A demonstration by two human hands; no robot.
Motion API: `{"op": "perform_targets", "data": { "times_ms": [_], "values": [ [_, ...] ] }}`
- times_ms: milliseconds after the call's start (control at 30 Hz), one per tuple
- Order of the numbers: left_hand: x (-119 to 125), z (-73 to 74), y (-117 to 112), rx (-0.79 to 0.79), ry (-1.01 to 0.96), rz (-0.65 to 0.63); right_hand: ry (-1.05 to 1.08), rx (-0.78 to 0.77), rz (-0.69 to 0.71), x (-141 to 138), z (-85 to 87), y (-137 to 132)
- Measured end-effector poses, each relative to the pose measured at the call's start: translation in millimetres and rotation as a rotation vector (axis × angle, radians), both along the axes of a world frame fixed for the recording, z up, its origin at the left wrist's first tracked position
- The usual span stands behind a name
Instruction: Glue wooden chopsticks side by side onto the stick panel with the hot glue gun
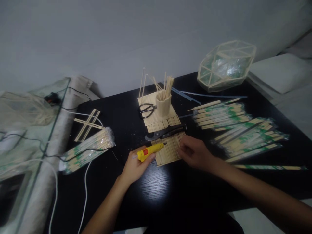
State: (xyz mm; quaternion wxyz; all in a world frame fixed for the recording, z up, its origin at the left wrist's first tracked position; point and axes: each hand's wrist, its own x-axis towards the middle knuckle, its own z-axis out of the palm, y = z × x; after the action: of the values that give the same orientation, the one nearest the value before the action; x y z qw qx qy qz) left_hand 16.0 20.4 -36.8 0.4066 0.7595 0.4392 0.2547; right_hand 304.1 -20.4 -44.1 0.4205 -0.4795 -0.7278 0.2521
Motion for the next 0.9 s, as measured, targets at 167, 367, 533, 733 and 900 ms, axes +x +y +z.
{"op": "perform_targets", "data": {
  "times_ms": [167,367,533,733,900],
  "values": [
    [1.4,2.2,-1.4,0.013,0.029,-0.012,-0.002,-0.012,-0.052,1.5,-0.3,0.1],
    [2.2,3.6,-1.7,0.017,0.042,-0.010,0.031,-0.004,-0.059,1.6,-3.3,0.8],
    [2.5,3.0,-1.3,0.035,0.029,-0.008,0.010,0.026,-0.070,2.1,-4.4,1.2],
    [0.6,-1.6,-1.5,0.039,0.014,-0.019,0.021,0.015,-0.092,1.7,-2.7,3.0],
    [0.5,-0.9,-2.2,0.063,0.031,-0.019,0.050,0.002,-0.124,2.3,-2.8,4.2]
  ]
}}
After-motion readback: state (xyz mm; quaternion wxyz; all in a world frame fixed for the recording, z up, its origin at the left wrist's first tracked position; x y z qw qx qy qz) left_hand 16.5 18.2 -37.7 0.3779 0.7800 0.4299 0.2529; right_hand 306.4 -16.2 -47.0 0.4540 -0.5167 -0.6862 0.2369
